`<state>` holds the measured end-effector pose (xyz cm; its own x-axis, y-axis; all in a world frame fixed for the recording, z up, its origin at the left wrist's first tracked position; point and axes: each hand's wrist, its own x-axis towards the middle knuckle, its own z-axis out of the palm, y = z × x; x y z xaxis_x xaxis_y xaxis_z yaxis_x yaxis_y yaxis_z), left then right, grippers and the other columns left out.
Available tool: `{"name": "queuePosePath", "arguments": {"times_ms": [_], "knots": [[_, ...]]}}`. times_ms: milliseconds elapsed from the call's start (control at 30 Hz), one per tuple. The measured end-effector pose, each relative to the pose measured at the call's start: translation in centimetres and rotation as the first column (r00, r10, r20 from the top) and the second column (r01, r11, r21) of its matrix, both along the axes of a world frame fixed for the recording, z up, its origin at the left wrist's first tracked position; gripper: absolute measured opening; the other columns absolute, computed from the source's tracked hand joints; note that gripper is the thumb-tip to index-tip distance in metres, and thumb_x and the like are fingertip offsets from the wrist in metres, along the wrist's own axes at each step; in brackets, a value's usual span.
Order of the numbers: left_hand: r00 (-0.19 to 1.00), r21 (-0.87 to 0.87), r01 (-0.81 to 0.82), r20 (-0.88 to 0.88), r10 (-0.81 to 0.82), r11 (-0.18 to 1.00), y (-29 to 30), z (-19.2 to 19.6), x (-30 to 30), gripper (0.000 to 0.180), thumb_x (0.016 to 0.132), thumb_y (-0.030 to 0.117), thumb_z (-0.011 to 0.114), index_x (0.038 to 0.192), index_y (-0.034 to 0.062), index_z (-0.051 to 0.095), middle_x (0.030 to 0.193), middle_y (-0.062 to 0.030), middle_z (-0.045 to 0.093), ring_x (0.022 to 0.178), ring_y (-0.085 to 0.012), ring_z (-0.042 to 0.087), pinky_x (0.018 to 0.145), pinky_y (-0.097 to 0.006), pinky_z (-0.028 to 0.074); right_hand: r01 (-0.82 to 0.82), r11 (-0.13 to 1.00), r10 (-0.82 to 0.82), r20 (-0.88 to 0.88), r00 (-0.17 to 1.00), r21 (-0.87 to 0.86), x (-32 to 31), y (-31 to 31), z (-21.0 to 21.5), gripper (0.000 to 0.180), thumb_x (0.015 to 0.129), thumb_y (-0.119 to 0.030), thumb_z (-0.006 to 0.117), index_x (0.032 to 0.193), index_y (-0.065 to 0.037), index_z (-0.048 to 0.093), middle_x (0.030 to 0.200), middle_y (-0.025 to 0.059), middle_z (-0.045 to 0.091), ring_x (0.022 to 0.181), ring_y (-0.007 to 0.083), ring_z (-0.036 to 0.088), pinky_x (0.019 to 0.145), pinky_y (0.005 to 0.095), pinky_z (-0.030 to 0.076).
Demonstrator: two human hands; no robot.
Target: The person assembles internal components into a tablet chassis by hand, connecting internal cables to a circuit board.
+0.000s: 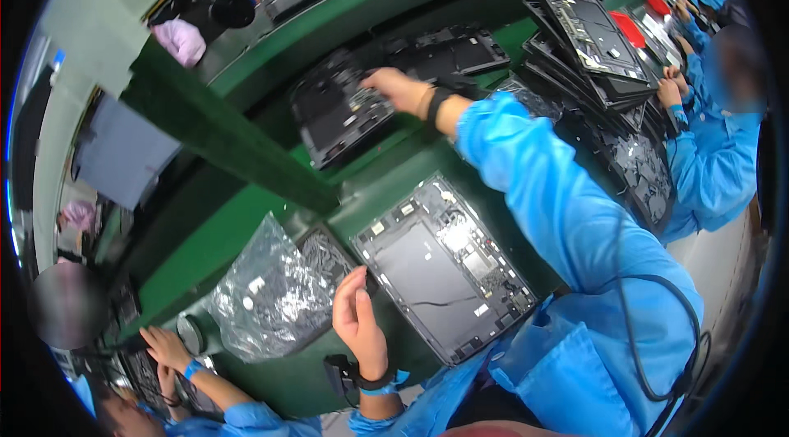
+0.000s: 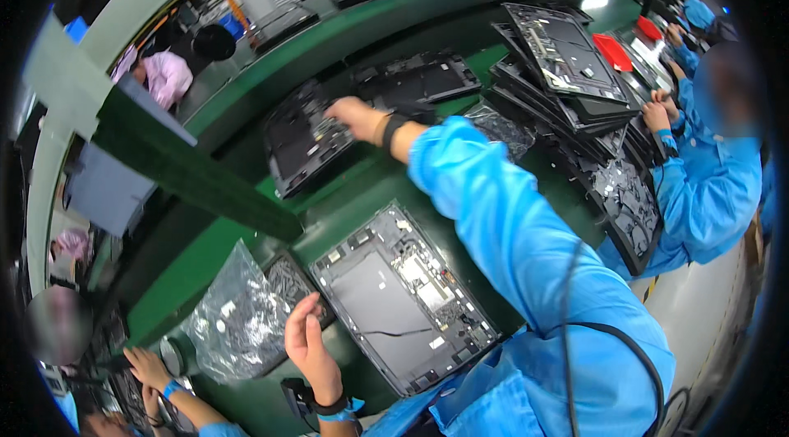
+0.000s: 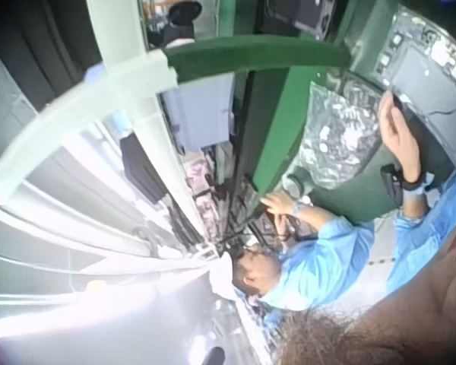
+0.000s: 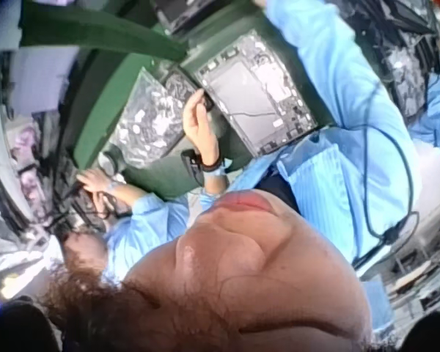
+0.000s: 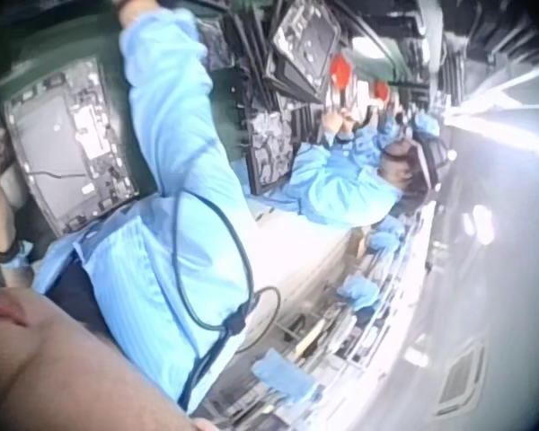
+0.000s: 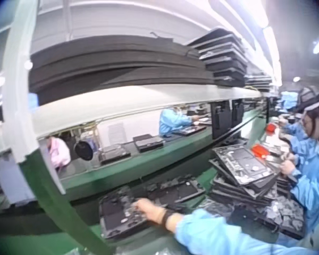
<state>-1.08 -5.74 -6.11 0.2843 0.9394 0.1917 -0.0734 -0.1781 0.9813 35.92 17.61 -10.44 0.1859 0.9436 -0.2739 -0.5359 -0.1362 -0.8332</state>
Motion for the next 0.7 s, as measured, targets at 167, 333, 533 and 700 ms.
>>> {"name": "queuePosePath", "arguments": {"times_ms": [167, 333, 533, 700], "knots": [[1.000, -0.050, 0.021, -0.018, -0.021, 0.999, 0.8, -0.8, 0.2, 0.018, 0.096, 0.004, 0.051, 0.110, -0.0038, 0.061, 0.118, -0.0142, 0.063, 0.102, -0.0173, 0.058, 0.094, -0.031, 0.045, 0.243, 0.965, -0.255, 0.534, 0.806, 0.095, -4.1, 7.0, -5.3, 0.031, 0.086, -0.011, 0.059, 0.113, 0.003, 0.061, 0.105, 0.0161, 0.067, 0.099, 0.0264, 0.063, 0.086, 0.0390, 0.050], [0.999, -0.073, -0.038, -0.019, 0.037, 0.997, 1.1, -1.2, -1.0, 0.019, 0.097, 0.004, 0.050, 0.109, -0.0051, 0.060, 0.118, -0.0165, 0.062, 0.106, -0.0199, 0.058, 0.094, -0.033, 0.047, 0.123, 0.949, -0.290, 0.957, -0.013, 0.289, 0.6, 2.6, 1.4, 0.043, 0.082, -0.028, 0.064, 0.112, 0.003, 0.062, 0.110, 0.0268, 0.063, 0.106, 0.0409, 0.060, 0.089, 0.0445, 0.050], [1.000, -0.042, 0.010, -0.029, -0.012, 0.999, 1.0, -0.7, -1.3, 0.018, 0.096, 0.003, 0.049, 0.107, -0.0053, 0.060, 0.117, -0.0175, 0.062, 0.108, -0.0222, 0.059, 0.094, -0.035, 0.048, 0.646, 0.746, 0.424, 0.863, -0.274, -0.162, 13.7, -7.6, 4.1, 0.072, 0.075, -0.056, 0.071, 0.114, 0.004, 0.064, 0.113, 0.0223, 0.066, 0.111, 0.0391, 0.060, 0.094, 0.0462, 0.049], [0.997, -0.040, 0.044, -0.055, -0.046, 0.998, 0.8, -0.8, -1.2, 0.018, 0.097, 0.003, 0.048, 0.108, -0.0050, 0.060, 0.118, -0.0174, 0.062, 0.108, -0.0224, 0.059, 0.095, -0.035, 0.048, 0.651, 0.667, 0.451, 0.892, 0.033, -0.362, 16.6, -8.9, 2.9, 0.085, 0.069, -0.070, 0.070, 0.121, -0.002, 0.066, 0.126, 0.0202, 0.062, 0.122, 0.0378, 0.055, 0.100, 0.0454, 0.044]]}}
